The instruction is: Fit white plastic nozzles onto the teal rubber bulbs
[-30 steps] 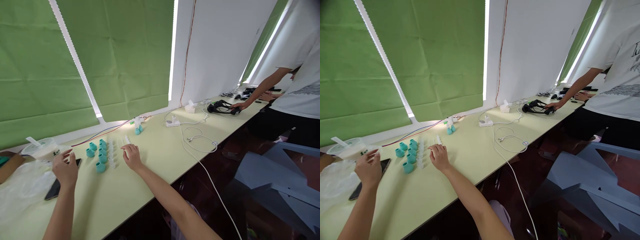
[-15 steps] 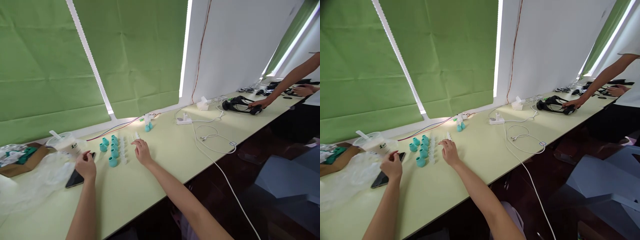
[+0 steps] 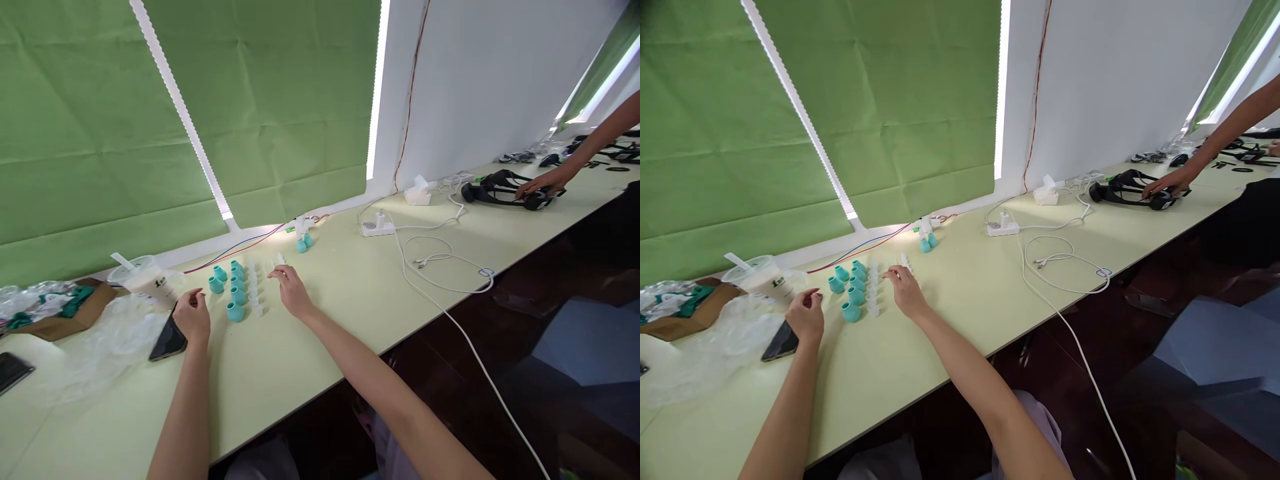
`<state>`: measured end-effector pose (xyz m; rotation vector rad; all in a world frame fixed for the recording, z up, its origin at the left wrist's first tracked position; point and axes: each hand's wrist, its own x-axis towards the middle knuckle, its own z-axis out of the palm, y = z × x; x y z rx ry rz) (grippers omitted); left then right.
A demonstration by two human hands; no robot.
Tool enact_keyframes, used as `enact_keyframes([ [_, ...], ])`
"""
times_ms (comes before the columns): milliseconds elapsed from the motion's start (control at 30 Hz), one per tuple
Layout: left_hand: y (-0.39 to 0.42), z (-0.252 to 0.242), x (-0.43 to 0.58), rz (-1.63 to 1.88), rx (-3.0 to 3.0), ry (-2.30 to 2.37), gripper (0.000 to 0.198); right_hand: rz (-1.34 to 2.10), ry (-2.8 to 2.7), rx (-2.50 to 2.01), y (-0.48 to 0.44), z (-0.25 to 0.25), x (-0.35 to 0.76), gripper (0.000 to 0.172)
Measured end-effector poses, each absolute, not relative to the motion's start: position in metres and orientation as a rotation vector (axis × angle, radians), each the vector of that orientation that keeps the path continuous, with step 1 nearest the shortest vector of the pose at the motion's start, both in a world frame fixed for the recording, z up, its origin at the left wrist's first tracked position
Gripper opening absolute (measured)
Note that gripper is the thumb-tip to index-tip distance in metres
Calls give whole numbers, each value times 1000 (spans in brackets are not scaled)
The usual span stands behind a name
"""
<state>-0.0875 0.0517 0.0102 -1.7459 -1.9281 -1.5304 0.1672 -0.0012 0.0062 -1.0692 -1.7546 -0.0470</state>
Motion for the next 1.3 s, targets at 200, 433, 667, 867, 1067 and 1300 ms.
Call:
enact_keyframes([
  [200,52,10,-87,-1512,-1756,-1945,30,-25,-1720,-1063,0,7,168,49],
  [433,52,10,-87,-1488,-1784,-1917,30,-5,-1737,-1068,-5,10,169,49],
  [667,51,13,-84,-1478,-1782,-1917,31,-21,-1513,-1165,13,15,188,47],
  [867,52,14,-83,-1546,-1772,-1905,30,-63,-1329,-1497,85,30,248,46],
  [1067,56,15,-90,-1593,-1745,-1911,30,-142,-1776,-1710,141,55,272,57],
  [1300,58,14,-91,-1629,-1692,-1904,28,-110,-2009,-1758,148,55,263,33],
])
